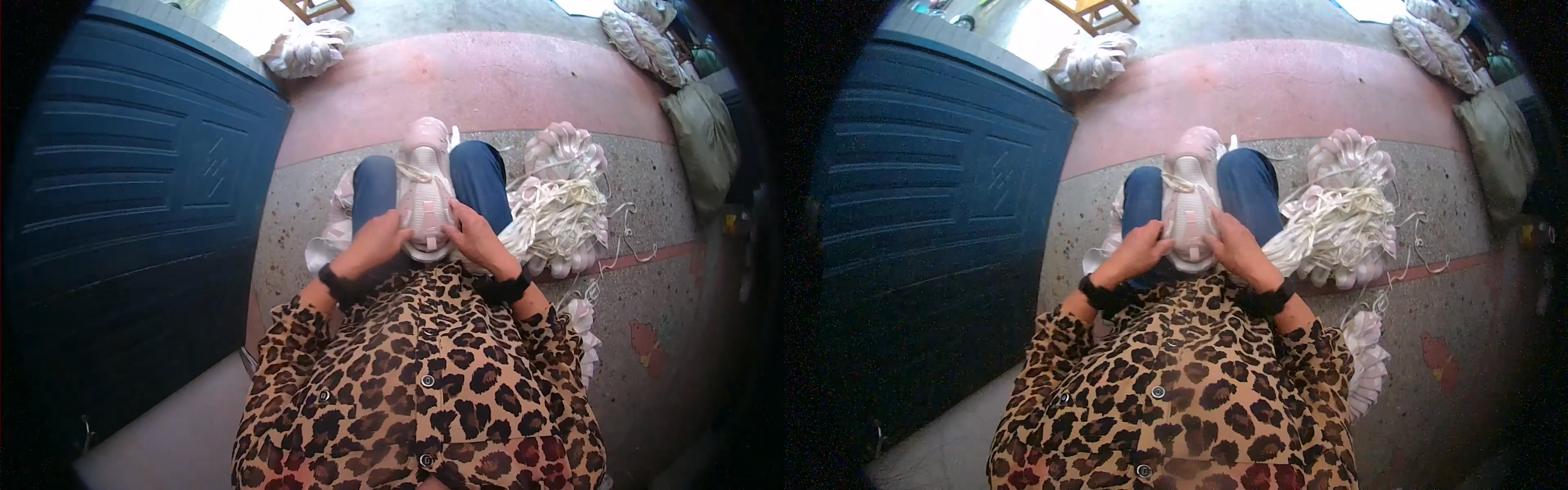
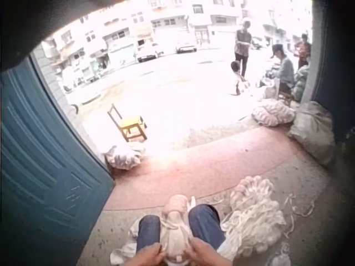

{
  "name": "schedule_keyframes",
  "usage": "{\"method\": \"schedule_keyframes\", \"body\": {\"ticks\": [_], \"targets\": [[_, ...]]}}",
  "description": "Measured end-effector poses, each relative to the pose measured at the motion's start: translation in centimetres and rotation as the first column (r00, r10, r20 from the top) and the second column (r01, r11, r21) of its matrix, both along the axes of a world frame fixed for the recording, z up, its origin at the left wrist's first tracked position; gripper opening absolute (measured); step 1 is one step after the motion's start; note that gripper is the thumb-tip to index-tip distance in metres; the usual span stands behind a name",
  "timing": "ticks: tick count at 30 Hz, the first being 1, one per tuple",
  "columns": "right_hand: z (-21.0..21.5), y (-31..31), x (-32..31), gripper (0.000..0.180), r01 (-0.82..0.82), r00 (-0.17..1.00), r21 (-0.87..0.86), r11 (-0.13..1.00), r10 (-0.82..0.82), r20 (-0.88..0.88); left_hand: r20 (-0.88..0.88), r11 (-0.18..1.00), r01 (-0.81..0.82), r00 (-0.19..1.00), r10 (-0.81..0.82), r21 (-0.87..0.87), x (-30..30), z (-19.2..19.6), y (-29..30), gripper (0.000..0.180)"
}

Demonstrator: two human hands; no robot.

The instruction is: The recorder is lacing and assembling sneaker components in an industrial workshop.

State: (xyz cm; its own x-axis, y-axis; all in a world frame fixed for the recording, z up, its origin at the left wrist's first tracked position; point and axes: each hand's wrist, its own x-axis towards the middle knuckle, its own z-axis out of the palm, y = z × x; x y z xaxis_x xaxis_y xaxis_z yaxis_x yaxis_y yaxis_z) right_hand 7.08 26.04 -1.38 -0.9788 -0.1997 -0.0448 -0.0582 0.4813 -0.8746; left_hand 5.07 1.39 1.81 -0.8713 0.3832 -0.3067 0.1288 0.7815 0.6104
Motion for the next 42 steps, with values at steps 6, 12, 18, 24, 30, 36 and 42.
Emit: {"method": "schedule_keyframes", "body": {"ticks": [6, 12, 18, 24, 30, 36, 42], "targets": [[2.1, 6.1, -0.6, 0.030, 0.327, 0.943, -0.136, 0.935, -0.312, 0.116, -0.219, 0.997, -0.081, 0.973, 0.079, 0.000, -2.0, 1.5, -2.7, 0.023], [1.8, 8.2, 0.6, 0.031, 0.331, 0.933, -0.018, 0.944, -0.324, 0.160, -0.047, 0.975, -0.208, 0.976, 0.212, 0.077, -4.3, -0.1, -1.6, 0.021], [2.5, 2.6, -1.7, 0.030, 0.166, 0.982, -0.122, 0.979, -0.153, 0.112, -0.328, 0.991, -0.116, 0.936, 0.130, 0.061, -6.3, -2.8, -1.0, 0.019], [1.9, -3.6, -7.1, 0.019, 0.032, 0.984, 0.070, 0.997, -0.019, -0.177, -0.384, 0.995, -0.026, 0.923, -0.014, -0.098, -6.6, -2.2, 1.3, 0.017], [-1.1, -5.9, -8.2, 0.016, 0.008, 0.975, 0.107, 0.994, 0.016, -0.221, -0.535, 0.996, 0.088, 0.840, -0.086, -0.022, -7.7, -3.8, 0.1, 0.010], [-2.5, -4.4, -8.2, 0.018, -0.077, 0.995, -0.009, 0.997, 0.076, -0.066, -0.489, 0.982, 0.182, 0.862, -0.137, 0.045, -8.0, -4.5, -0.9, 0.009], [-1.8, -1.4, -6.9, 0.019, -0.180, 0.921, -0.433, 0.883, 0.306, 0.241, 0.040, 0.972, -0.007, 0.999, -0.002, 0.235, -7.5, -0.8, -1.8, 0.017]]}}
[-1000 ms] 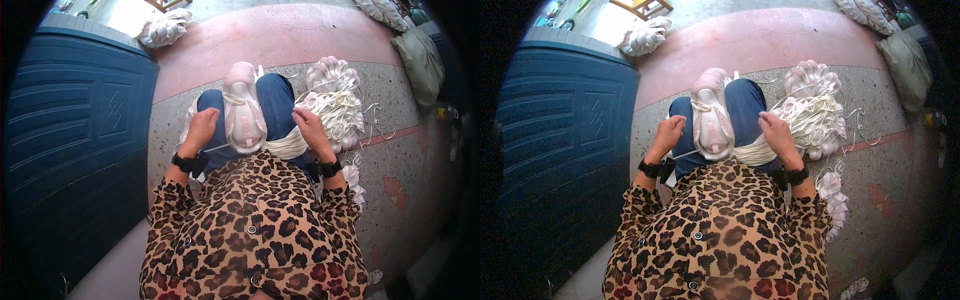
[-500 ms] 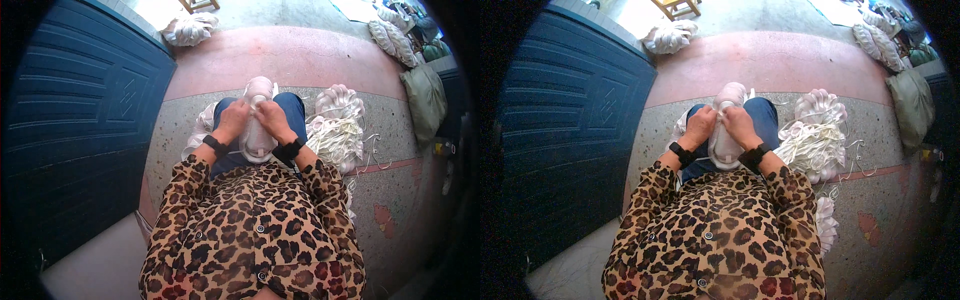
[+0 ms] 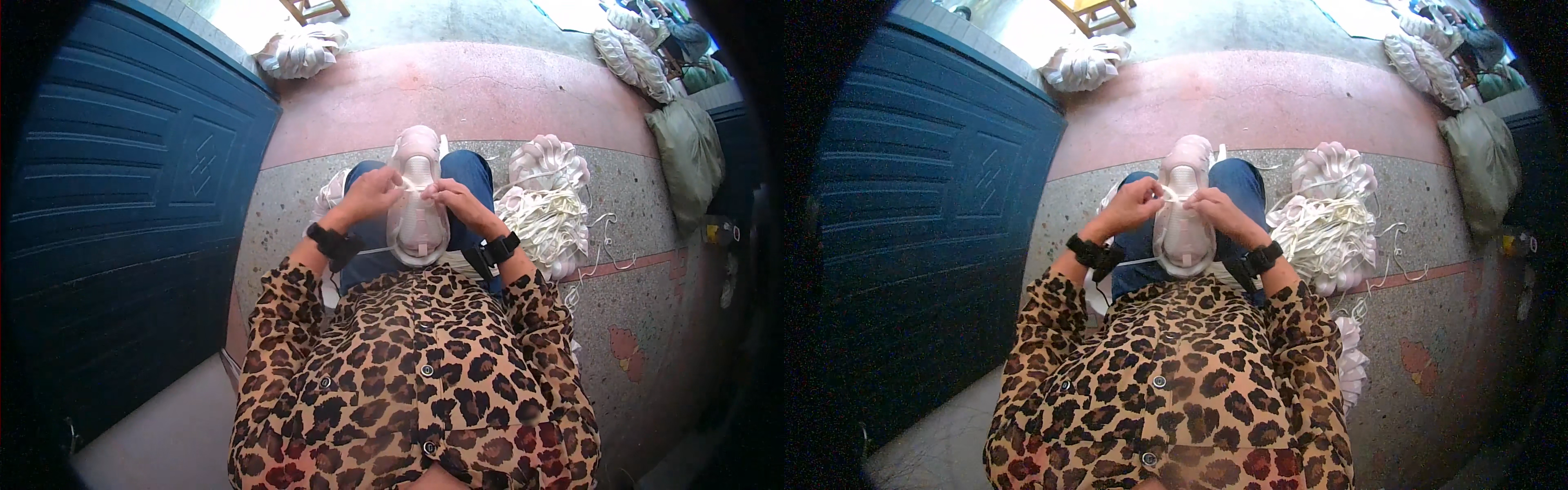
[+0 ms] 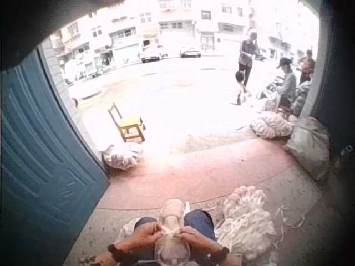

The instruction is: The recorder is lacing and assembling sneaker components in an industrial workshop.

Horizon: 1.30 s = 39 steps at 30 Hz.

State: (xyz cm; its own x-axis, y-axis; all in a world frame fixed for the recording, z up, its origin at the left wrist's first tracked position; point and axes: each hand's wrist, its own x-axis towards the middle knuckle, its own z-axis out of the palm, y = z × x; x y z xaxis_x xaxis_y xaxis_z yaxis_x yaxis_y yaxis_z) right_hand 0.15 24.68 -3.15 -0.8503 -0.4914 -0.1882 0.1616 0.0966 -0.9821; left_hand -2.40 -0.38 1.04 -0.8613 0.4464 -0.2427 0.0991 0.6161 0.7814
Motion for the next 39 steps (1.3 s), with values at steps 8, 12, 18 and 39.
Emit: {"method": "schedule_keyframes", "body": {"ticks": [8, 12, 18, 39], "targets": [[2.9, -2.1, 2.2, 0.032, 0.160, 0.880, 0.434, 0.887, 0.071, -0.469, 0.474, 0.740, -0.372, 0.877, 0.082, 0.560, 0.1, 7.4, -8.9, 0.028], [1.9, -2.9, 1.6, 0.023, 0.176, 0.832, 0.565, 0.806, 0.185, -0.523, 0.383, 0.317, -0.362, 0.924, -0.006, 0.877, 0.5, 9.4, -12.8, 0.033], [-0.1, -1.0, 1.5, 0.013, 0.158, 0.817, 0.401, 0.902, 0.109, -0.566, 0.083, -0.041, -0.089, 0.989, -0.118, 0.995, 0.5, 11.1, -16.4, 0.040], [12.0, 35.5, 12.0, 0.016, 0.367, 0.709, -0.929, -0.039, -0.635, 0.307, 0.341, 0.158, -0.570, 0.666, 0.664, 0.806, 4.5, 12.9, -36.6, 0.029]]}}
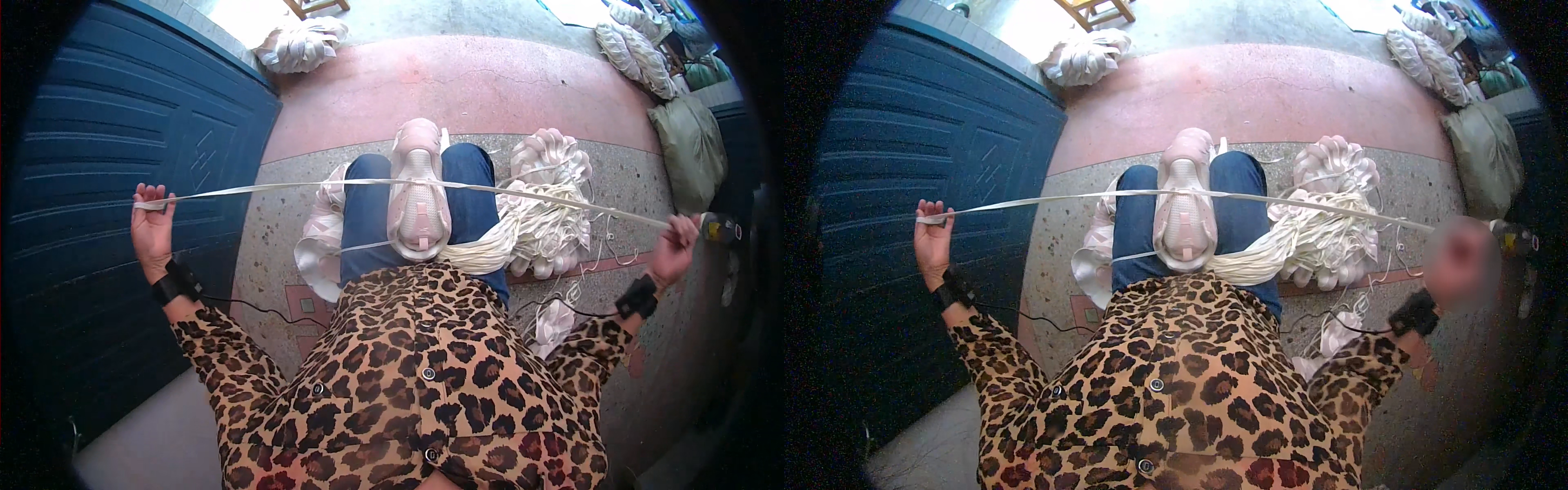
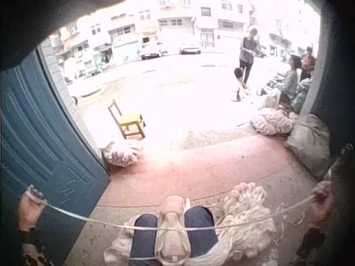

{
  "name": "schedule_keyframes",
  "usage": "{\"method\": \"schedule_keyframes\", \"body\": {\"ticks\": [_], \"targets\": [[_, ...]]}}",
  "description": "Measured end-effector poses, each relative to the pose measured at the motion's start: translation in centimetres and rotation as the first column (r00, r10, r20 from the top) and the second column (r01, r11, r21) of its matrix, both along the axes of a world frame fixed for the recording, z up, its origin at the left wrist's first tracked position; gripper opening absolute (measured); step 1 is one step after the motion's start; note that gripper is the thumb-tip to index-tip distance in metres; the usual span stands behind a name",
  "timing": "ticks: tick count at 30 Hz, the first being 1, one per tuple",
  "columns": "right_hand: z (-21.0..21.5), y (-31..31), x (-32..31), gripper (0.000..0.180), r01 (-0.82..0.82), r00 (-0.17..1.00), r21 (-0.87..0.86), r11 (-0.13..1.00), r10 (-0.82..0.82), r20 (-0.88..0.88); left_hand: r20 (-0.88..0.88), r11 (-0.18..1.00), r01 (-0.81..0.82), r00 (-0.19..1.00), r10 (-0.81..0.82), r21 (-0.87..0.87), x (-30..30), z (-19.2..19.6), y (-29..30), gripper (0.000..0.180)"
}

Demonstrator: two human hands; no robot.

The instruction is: The recorder is lacing and assembling sneaker components in an industrial workshop.

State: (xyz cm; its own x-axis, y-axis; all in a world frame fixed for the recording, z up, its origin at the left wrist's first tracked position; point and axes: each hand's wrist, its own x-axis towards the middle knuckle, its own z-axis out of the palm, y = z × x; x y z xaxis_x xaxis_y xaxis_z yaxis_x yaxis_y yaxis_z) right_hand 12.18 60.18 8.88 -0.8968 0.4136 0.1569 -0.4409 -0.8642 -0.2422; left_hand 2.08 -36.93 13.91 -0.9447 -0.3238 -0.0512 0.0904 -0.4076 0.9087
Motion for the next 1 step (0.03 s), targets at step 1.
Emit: {"method": "schedule_keyframes", "body": {"ticks": [1], "targets": [[-0.34, 0.15, 0.44, 0.016, 0.006, 1.000, -0.001, 1.000, -0.006, 0.006, 0.032, 0.998, -0.017, 0.999, 0.018, -0.054, 0.07, 0.41, -0.55, 0.031]]}}
